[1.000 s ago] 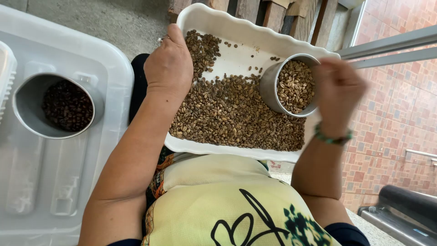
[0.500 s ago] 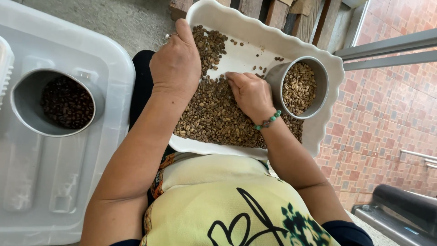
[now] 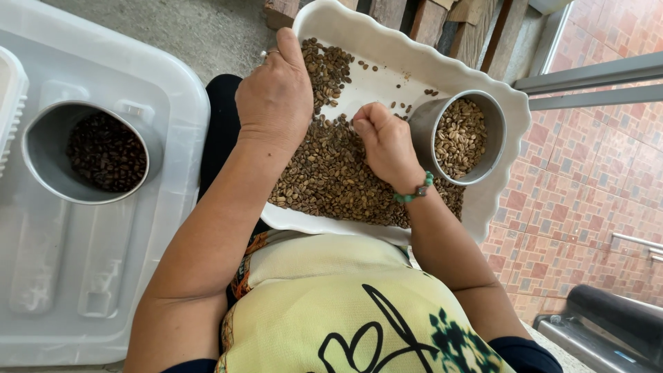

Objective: Manually sorting green coffee beans by picking out defects and placing them in a separate container.

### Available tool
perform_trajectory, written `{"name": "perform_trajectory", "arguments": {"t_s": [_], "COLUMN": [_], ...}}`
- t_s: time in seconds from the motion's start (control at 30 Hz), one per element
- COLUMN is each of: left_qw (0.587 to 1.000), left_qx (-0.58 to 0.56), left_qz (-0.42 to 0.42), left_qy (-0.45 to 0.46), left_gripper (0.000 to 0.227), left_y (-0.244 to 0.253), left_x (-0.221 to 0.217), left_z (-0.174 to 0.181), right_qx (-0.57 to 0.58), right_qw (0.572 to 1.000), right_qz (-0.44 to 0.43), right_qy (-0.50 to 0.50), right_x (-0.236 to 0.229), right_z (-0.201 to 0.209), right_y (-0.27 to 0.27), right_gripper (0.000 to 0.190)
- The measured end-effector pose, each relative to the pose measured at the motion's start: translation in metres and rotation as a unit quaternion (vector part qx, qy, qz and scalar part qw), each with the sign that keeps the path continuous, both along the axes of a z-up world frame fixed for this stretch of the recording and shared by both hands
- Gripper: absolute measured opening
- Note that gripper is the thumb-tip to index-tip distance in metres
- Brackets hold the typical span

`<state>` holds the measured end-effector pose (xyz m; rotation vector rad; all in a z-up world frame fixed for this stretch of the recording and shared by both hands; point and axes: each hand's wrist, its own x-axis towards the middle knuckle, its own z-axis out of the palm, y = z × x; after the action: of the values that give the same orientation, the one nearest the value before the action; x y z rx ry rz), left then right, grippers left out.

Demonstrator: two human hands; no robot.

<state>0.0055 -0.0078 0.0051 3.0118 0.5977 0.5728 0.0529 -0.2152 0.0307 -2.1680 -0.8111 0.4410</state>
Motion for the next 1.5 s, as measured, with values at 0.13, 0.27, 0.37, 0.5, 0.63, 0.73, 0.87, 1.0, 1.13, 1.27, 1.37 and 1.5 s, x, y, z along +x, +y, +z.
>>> {"name": "perform_trajectory", "arguments": {"t_s": [0.13,0.27,0.37,0.5,0.63,0.73,0.87,1.0,1.13,1.27,1.37,1.5], "left_qw": [0.999,1.000,1.000,0.999,0.995,0.967,0.896,0.754,0.697,0.621,0.584,0.514], "left_qx": [-0.046,-0.020,-0.018,-0.035,0.013,0.020,-0.400,-0.648,-0.717,-0.783,-0.810,-0.855], "left_qz": [-0.010,-0.006,-0.011,-0.016,-0.095,-0.252,-0.153,-0.017,0.007,0.035,0.046,0.054], "left_qy": [0.012,0.003,0.006,0.007,0.007,-0.022,0.122,0.110,-0.009,-0.019,-0.013,-0.055], "left_gripper": [0.032,0.034,0.031,0.033,0.059,0.046,0.045,0.058,0.064,0.087,0.093,0.091], "left_y": [0.000,0.001,0.002,0.001,-0.005,-0.022,-0.031,-0.038,-0.060,-0.061,-0.059,-0.058], "left_x": [-0.001,0.000,0.000,0.001,-0.017,-0.036,-0.046,-0.048,-0.052,-0.047,-0.046,-0.049], "left_z": [0.002,0.004,0.008,0.008,0.043,0.063,0.083,0.071,0.042,0.032,0.013,0.010], "right_qx": [0.160,0.268,0.264,0.185,-0.009,-0.033,-0.012,-0.034,-0.014,0.000,0.001,-0.016], "right_qw": [0.938,0.817,0.792,0.875,0.988,0.999,0.999,0.996,0.997,0.997,0.997,0.998], "right_qz": [-0.048,-0.088,-0.122,-0.083,-0.017,0.036,0.010,0.007,0.003,0.004,-0.004,-0.007], "right_qy": [0.304,0.503,0.537,0.439,0.154,0.020,-0.035,-0.077,-0.075,-0.075,-0.071,-0.068], "right_x": [0.002,0.004,0.009,0.009,-0.005,-0.011,-0.010,-0.011,-0.007,-0.007,-0.007,-0.004], "right_z": [0.002,0.012,0.014,0.008,0.011,0.010,-0.008,-0.013,-0.021,-0.021,-0.022,-0.032], "right_y": [-0.003,0.003,0.002,0.001,0.017,0.017,0.010,0.008,0.007,0.010,0.010,0.007], "right_gripper": [0.019,0.017,0.015,0.020,0.011,0.012,0.016,0.021,0.023,0.019,0.017,0.015]}}
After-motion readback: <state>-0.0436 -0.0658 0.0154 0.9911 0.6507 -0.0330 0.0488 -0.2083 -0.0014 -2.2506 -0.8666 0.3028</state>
